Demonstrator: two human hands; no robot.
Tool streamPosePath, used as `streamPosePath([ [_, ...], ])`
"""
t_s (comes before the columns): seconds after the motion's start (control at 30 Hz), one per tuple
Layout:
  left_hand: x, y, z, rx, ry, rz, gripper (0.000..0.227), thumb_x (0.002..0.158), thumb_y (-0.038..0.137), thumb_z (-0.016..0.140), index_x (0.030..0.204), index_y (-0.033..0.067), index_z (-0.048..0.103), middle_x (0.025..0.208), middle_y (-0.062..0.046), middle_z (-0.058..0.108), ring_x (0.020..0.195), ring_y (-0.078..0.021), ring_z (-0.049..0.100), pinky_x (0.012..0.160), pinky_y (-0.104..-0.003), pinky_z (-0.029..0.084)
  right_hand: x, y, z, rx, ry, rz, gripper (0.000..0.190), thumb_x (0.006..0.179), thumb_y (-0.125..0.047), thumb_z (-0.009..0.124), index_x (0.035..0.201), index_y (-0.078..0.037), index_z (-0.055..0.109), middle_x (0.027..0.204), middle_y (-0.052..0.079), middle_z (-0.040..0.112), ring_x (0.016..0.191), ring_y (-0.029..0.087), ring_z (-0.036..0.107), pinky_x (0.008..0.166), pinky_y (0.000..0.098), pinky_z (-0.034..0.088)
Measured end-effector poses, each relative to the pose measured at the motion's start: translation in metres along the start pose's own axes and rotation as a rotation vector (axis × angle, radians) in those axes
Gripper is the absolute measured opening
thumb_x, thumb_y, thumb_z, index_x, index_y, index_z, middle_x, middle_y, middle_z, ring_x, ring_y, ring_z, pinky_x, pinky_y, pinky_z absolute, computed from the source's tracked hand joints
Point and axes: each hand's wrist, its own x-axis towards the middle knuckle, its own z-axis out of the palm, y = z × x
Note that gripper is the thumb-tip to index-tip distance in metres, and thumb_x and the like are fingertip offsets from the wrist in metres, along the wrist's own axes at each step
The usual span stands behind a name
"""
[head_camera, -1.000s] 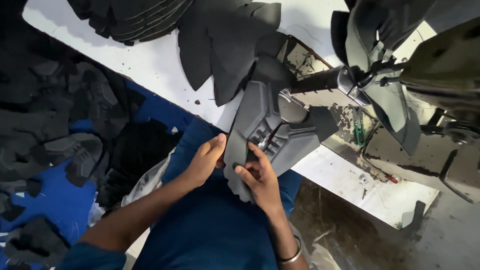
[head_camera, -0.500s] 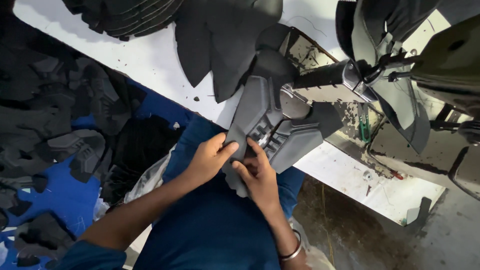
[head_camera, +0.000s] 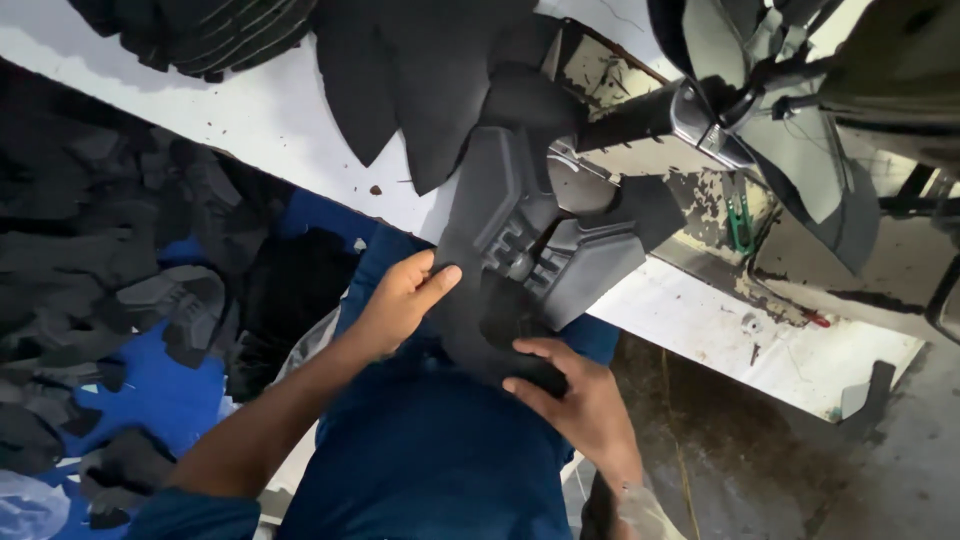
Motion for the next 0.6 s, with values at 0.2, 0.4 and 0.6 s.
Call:
streamPosePath([
  [0.2, 0.000, -0.012, -0.002, -0.023, 0.018, -0.018, 0.019, 0.107, 0.020, 0.058, 0.104, 0.0018, 0.066, 0.086, 0.005, 0.060, 0.075, -0.0016, 0.049, 0.067, -0.022, 0.044, 0.000, 0.019, 0.002, -0.025, 0.015, -0.221, 0.038, 0.077, -0.018, 0.087, 0.112, -0.008, 0.075, 0.110, 0.007, 0.079, 0.100, 0.019, 0.077, 0.085, 0.0294, 0.056],
  [0.4, -0.003, -0.019, -0.002, -0.048, 0.006, -0.023, 0.019, 0.108, 0.020, 0.058, 0.103, 0.0023, 0.064, 0.085, 0.006, 0.059, 0.074, -0.0010, 0.048, 0.066, -0.021, 0.043, 0.000, 0.028, 0.006, -0.038, 0.049, -0.227, 0.037, 0.076, -0.018, 0.087, 0.111, -0.010, 0.076, 0.107, 0.006, 0.080, 0.097, 0.018, 0.078, 0.082, 0.0292, 0.057],
  [0.6, -0.012, -0.004, 0.004, 0.109, 0.039, 0.020, 0.021, 0.106, 0.020, 0.060, 0.104, 0.0003, 0.066, 0.086, 0.002, 0.064, 0.076, -0.0032, 0.053, 0.068, -0.023, 0.047, 0.010, 0.045, 0.006, -0.055, 0.055, -0.364, 0.036, 0.078, -0.015, 0.087, 0.111, -0.008, 0.074, 0.109, 0.007, 0.078, 0.103, 0.018, 0.076, 0.086, 0.0285, 0.056],
])
